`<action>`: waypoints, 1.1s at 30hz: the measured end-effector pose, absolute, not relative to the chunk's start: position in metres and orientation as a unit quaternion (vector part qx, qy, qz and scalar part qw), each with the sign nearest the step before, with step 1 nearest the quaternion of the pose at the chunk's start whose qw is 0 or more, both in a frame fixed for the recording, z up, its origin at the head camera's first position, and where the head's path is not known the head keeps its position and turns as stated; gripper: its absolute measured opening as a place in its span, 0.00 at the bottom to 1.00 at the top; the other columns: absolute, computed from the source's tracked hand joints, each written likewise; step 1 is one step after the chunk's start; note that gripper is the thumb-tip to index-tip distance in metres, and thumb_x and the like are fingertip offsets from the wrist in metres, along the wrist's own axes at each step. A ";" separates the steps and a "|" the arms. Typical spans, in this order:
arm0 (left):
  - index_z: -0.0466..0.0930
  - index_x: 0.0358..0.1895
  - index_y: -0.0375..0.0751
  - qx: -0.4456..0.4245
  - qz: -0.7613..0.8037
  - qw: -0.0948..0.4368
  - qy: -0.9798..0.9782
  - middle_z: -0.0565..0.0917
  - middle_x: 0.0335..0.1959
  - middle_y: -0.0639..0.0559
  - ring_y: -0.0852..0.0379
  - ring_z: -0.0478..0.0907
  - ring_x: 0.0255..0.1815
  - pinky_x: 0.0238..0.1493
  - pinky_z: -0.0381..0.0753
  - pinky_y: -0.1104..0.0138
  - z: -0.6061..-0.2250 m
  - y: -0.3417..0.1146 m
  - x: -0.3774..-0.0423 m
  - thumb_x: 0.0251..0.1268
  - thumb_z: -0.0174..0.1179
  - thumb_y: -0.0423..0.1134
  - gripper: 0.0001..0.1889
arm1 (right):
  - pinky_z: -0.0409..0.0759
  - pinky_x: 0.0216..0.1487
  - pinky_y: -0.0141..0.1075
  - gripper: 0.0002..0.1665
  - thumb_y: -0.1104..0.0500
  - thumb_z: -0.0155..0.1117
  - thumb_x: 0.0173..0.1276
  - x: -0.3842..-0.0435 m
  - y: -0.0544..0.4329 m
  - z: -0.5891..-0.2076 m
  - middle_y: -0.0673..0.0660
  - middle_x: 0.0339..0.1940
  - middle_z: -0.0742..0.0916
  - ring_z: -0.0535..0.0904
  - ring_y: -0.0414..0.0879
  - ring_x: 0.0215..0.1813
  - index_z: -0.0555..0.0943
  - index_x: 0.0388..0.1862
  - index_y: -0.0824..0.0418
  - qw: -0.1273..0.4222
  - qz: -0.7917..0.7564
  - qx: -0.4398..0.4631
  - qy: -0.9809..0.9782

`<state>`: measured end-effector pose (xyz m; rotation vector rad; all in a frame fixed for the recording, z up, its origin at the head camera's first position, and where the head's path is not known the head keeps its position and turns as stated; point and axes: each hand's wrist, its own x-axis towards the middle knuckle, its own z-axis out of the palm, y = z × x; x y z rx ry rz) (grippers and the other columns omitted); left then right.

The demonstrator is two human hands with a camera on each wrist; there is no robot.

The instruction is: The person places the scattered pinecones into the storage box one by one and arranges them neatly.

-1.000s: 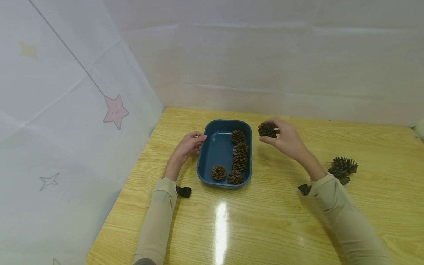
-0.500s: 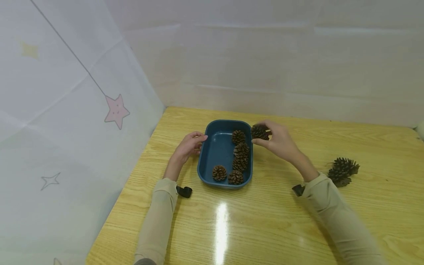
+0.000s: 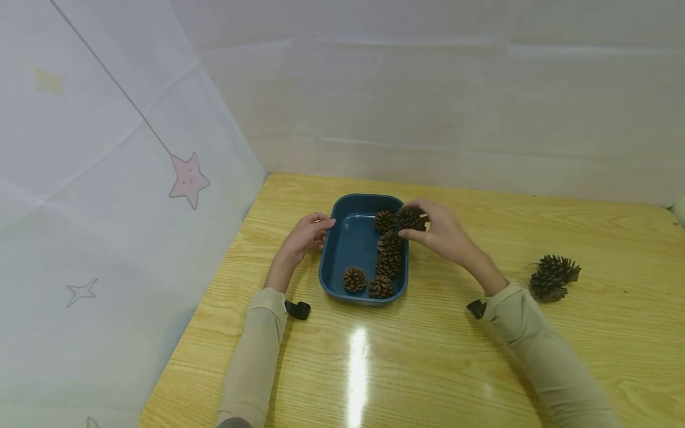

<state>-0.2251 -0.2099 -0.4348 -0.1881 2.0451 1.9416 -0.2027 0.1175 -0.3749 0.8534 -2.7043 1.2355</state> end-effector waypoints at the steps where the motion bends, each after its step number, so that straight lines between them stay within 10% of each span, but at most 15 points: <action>1: 0.76 0.46 0.41 -0.065 0.678 0.157 0.715 0.74 0.30 0.52 0.58 0.70 0.26 0.27 0.73 0.68 -0.435 -0.210 -0.225 0.78 0.62 0.43 0.09 | 0.81 0.55 0.53 0.29 0.59 0.78 0.65 -0.203 0.117 -0.375 0.64 0.56 0.85 0.81 0.57 0.54 0.79 0.63 0.66 0.023 0.398 0.276 -0.875; 26: 0.75 0.47 0.40 -0.073 0.685 0.145 0.710 0.74 0.32 0.50 0.57 0.69 0.26 0.27 0.72 0.68 -0.433 -0.216 -0.219 0.78 0.61 0.43 0.10 | 0.80 0.50 0.54 0.32 0.60 0.77 0.67 -0.203 0.091 -0.376 0.65 0.61 0.83 0.80 0.57 0.54 0.76 0.67 0.66 -0.013 0.406 0.316 -0.858; 33: 0.76 0.48 0.40 -0.063 0.680 0.154 0.714 0.74 0.31 0.50 0.57 0.69 0.25 0.27 0.71 0.67 -0.433 -0.211 -0.223 0.78 0.61 0.44 0.11 | 0.74 0.44 0.49 0.32 0.59 0.76 0.68 -0.202 0.091 -0.378 0.64 0.59 0.84 0.72 0.50 0.30 0.75 0.67 0.65 -0.014 0.396 0.317 -0.862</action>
